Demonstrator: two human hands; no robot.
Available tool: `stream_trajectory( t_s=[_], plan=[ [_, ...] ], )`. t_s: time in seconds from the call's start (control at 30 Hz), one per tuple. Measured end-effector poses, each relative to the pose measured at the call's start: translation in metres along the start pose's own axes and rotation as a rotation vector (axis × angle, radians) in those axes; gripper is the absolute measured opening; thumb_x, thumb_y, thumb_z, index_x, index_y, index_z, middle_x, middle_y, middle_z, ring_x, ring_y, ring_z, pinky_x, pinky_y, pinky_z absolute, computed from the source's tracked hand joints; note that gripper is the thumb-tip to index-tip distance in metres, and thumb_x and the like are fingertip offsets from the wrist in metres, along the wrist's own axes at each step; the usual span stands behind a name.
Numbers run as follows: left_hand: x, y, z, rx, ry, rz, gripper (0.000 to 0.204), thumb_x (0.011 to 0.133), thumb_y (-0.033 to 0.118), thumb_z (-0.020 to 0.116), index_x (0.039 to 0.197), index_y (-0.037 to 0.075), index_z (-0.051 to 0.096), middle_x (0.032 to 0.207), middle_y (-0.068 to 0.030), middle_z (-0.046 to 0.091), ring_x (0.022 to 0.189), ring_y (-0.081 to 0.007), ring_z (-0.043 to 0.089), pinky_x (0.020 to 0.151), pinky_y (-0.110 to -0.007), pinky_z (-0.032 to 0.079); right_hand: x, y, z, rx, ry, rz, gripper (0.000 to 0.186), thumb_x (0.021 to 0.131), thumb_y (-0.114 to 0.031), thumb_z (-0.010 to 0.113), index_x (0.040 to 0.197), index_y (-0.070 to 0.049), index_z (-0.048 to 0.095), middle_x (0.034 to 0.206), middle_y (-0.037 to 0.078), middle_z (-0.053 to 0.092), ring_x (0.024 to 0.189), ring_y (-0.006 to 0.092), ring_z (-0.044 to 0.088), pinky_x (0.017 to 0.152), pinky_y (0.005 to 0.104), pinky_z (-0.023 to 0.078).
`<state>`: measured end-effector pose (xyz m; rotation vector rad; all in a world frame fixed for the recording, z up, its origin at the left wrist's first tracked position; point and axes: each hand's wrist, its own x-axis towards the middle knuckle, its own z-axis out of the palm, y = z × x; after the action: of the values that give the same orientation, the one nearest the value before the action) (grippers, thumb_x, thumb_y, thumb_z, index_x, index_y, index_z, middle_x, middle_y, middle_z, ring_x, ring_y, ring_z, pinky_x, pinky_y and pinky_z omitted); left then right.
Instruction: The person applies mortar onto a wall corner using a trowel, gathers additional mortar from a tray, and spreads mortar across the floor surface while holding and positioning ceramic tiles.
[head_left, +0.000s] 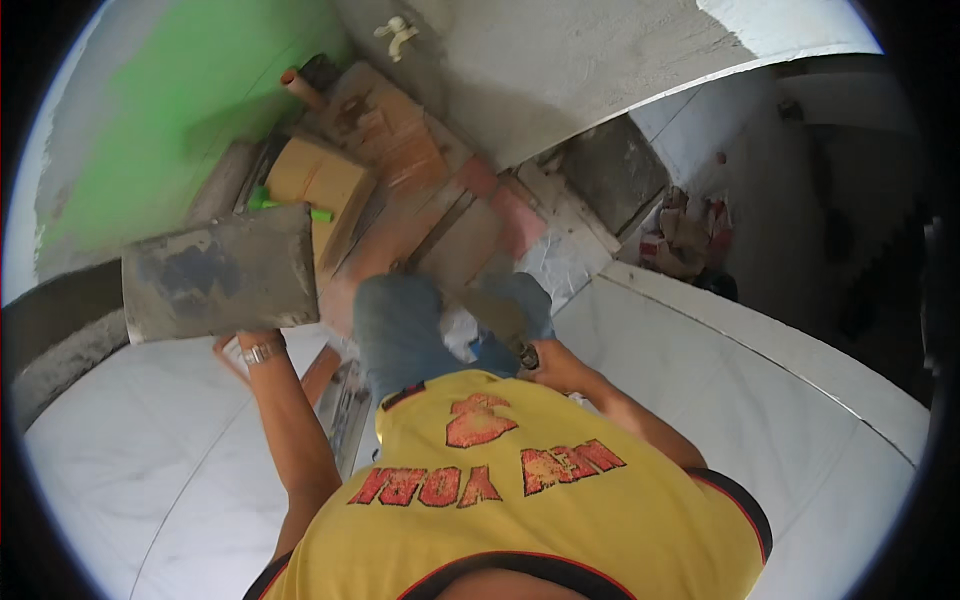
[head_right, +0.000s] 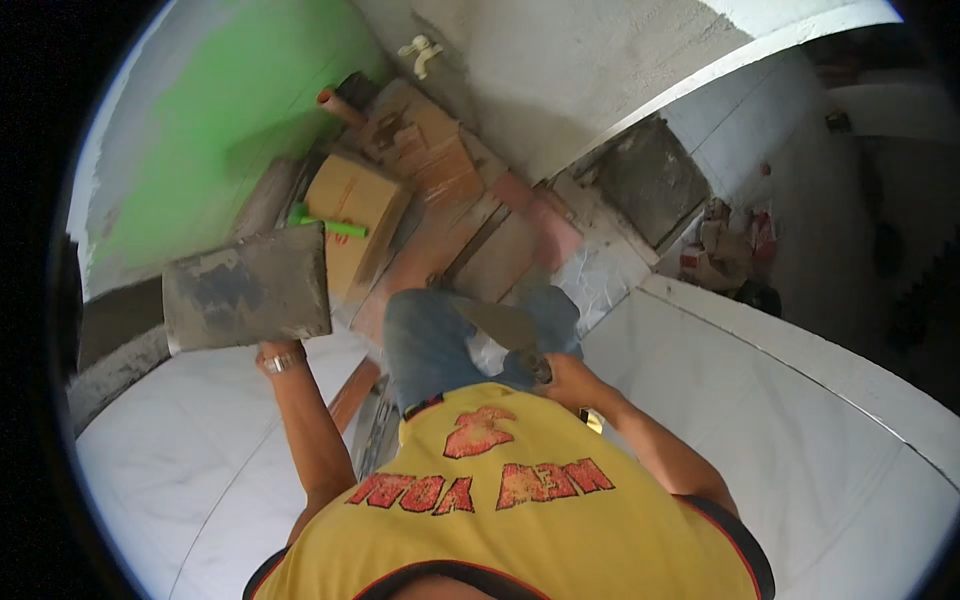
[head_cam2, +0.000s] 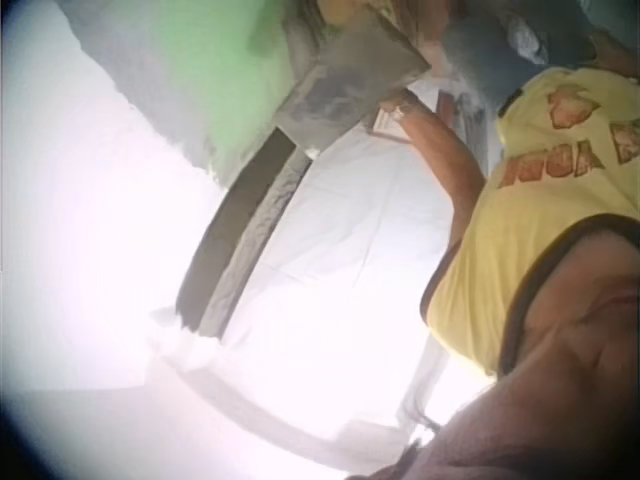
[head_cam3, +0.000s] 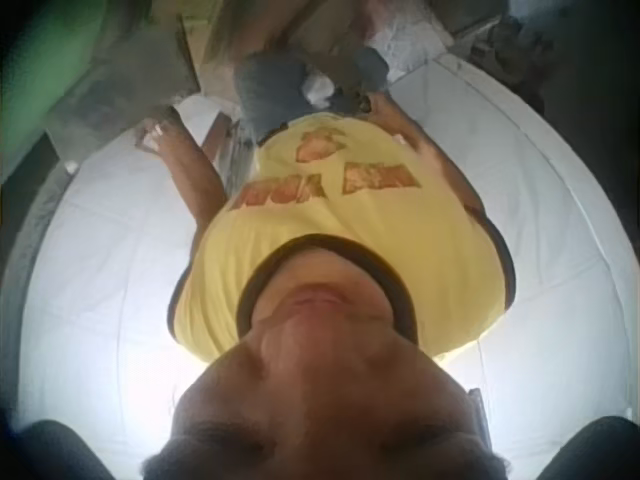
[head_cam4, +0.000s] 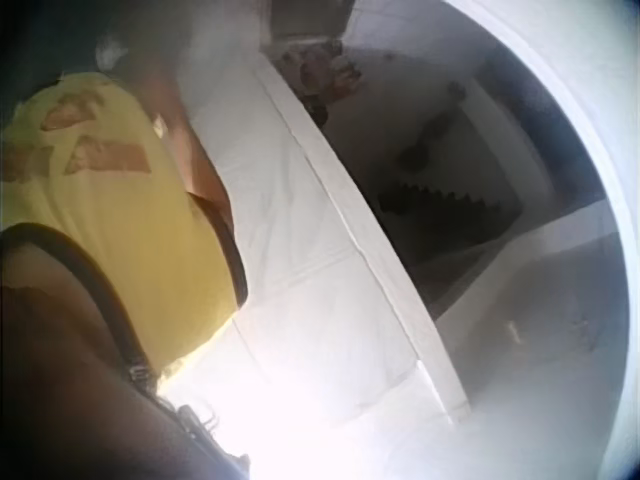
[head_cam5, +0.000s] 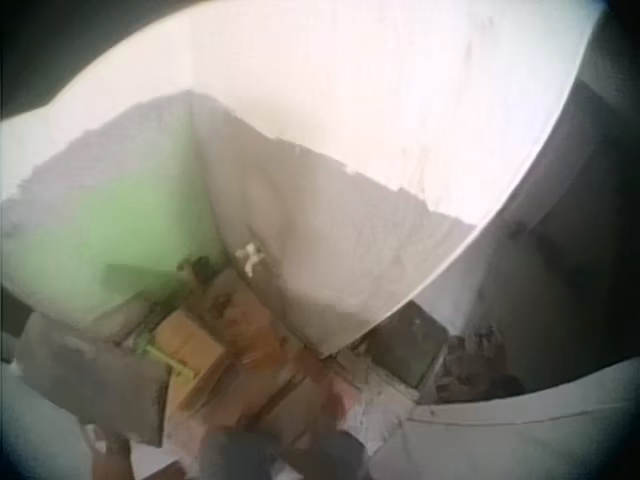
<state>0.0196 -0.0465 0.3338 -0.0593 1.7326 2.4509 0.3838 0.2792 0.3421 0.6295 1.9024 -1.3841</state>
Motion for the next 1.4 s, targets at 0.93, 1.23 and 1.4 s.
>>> stream_trajectory(
  t_s=[0.93, 1.23, 1.4],
  plan=[
    [-0.044, -0.509, 0.059, -0.366, -0.337, -0.479, 0.058, 0.103, 0.049, 0.03, 0.147, 0.012, 0.04, 0.147, -0.011, 0.047, 0.133, -0.0284, 0.044, 0.116, -0.043, 0.033, 0.381, 0.481, -0.23, 0.117, 1.123, 0.219, 0.034, 0.076, -0.022, 0.064, 0.084, 0.012, 0.065, 0.066, 0.028, 0.065, 0.06, 0.0381, 0.068, 0.06, 0.0423, 0.055],
    [-0.05, -0.454, -0.004, -0.222, -0.057, -0.297, 0.057, 0.104, 0.048, 0.03, 0.147, 0.012, 0.041, 0.146, -0.011, 0.047, 0.133, -0.0284, 0.045, 0.116, -0.043, 0.033, 0.424, 0.565, -0.39, -0.18, 0.844, 0.543, 0.041, 0.087, -0.036, 0.06, 0.103, 0.001, 0.07, 0.109, 0.021, 0.07, 0.103, 0.0305, 0.068, 0.084, 0.0389, 0.055],
    [-0.053, -0.48, 0.008, -0.238, -0.041, -0.384, 0.056, 0.104, 0.047, 0.031, 0.146, 0.012, 0.041, 0.146, -0.0111, 0.048, 0.132, -0.0284, 0.046, 0.115, -0.043, 0.033, 0.421, 0.587, -0.402, -0.788, 0.477, 0.445, 0.038, 0.09, -0.04, 0.061, 0.105, -0.006, 0.069, 0.115, 0.013, 0.069, 0.107, 0.0276, 0.066, 0.087, 0.0394, 0.054]
  ],
)
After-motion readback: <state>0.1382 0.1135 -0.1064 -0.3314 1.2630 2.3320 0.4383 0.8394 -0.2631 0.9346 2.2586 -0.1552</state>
